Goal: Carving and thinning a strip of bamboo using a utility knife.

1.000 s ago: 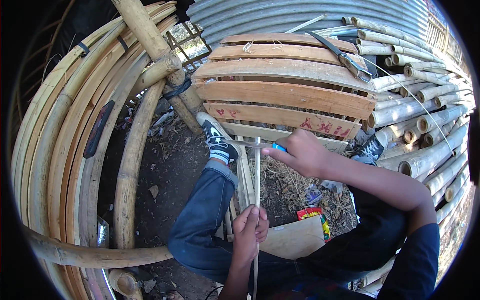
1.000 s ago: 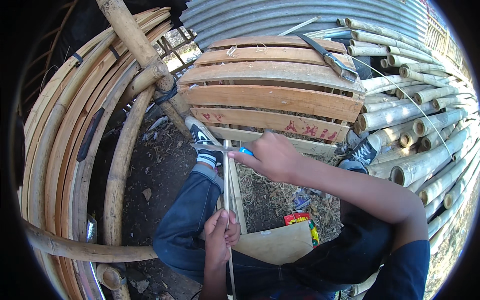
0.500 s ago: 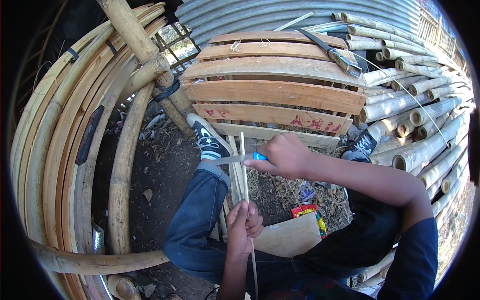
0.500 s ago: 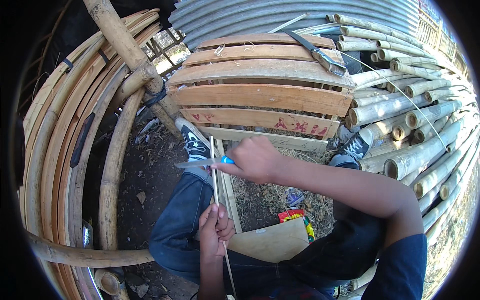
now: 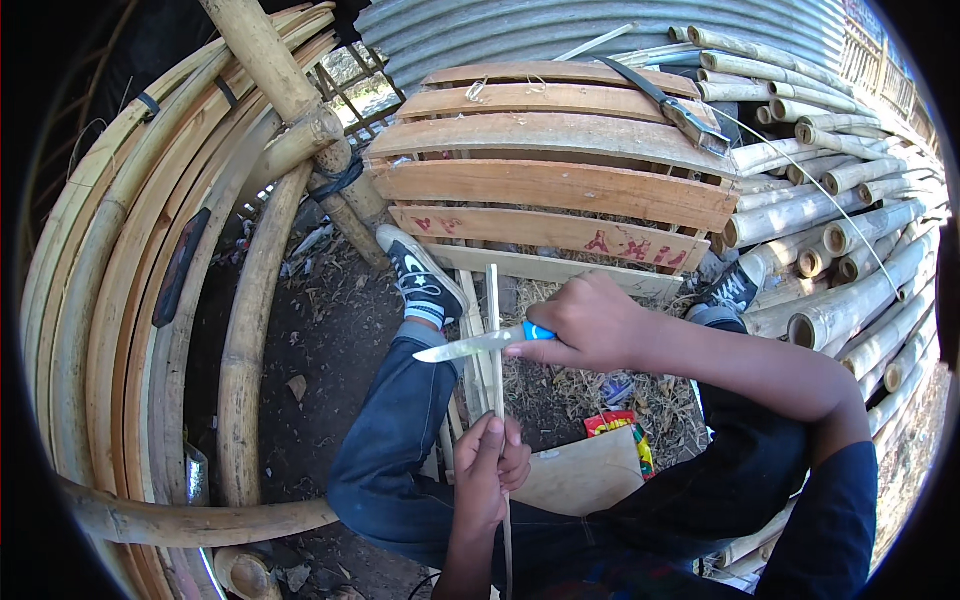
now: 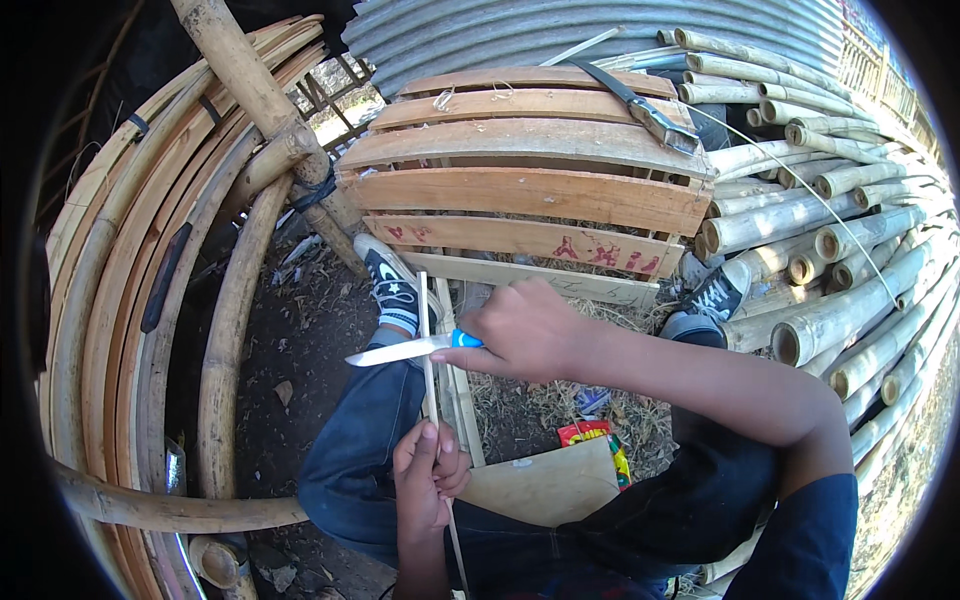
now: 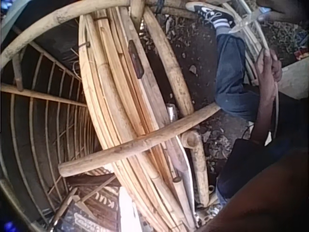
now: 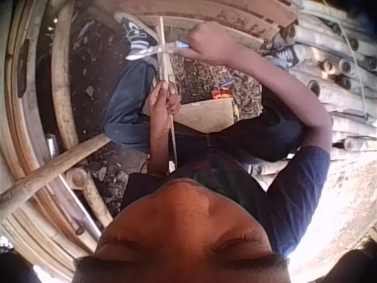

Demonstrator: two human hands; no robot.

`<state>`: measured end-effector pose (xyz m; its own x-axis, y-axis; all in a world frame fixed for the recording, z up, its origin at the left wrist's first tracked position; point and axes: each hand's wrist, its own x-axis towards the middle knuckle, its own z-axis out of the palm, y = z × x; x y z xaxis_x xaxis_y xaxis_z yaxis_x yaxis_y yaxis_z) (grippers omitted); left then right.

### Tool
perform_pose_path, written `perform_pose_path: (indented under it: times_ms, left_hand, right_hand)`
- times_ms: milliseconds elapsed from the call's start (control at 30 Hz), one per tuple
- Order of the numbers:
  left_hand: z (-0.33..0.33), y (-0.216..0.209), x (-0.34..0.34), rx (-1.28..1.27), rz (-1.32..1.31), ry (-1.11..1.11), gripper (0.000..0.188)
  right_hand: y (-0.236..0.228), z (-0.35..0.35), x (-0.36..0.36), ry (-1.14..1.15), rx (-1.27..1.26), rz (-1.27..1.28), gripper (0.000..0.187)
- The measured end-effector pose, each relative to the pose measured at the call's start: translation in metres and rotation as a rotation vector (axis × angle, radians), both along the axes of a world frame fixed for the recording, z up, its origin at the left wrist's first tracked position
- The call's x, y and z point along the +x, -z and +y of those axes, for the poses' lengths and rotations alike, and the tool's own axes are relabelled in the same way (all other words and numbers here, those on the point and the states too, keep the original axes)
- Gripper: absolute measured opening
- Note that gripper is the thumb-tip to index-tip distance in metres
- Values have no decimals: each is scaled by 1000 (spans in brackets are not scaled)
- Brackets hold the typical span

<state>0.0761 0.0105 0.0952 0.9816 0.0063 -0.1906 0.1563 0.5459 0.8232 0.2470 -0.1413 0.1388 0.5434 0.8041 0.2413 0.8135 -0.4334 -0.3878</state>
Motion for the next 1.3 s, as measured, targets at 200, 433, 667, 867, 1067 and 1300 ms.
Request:
perform_pose_path:
  times_ms: [200, 433, 667, 867, 1067, 1300]
  left_hand:
    - [-16, -7, -17, 118, -10, 61, 32]
    - [-1, -3, 1, 226, 33, -80, 28]
    - [0, 0, 1, 342, -10, -136, 27]
    - [3, 6, -2, 362, -7, -110, 27]
    - [2, 8, -2, 400, 27, -124, 27]
    - [11, 15, -11, 300, 102, -112, 27]
  right_hand:
    - [17, -2, 6, 184, -46, 144, 61]
    - [2, -9, 12, 230, 354, 363, 56]
    - [5, 7, -11, -35, 9, -45, 58]
    - [11, 12, -14, 0, -9, -114, 57]
    - [19, 14, -7, 3, -45, -150, 58]
    - [18, 13, 19, 108, -122, -159, 59]
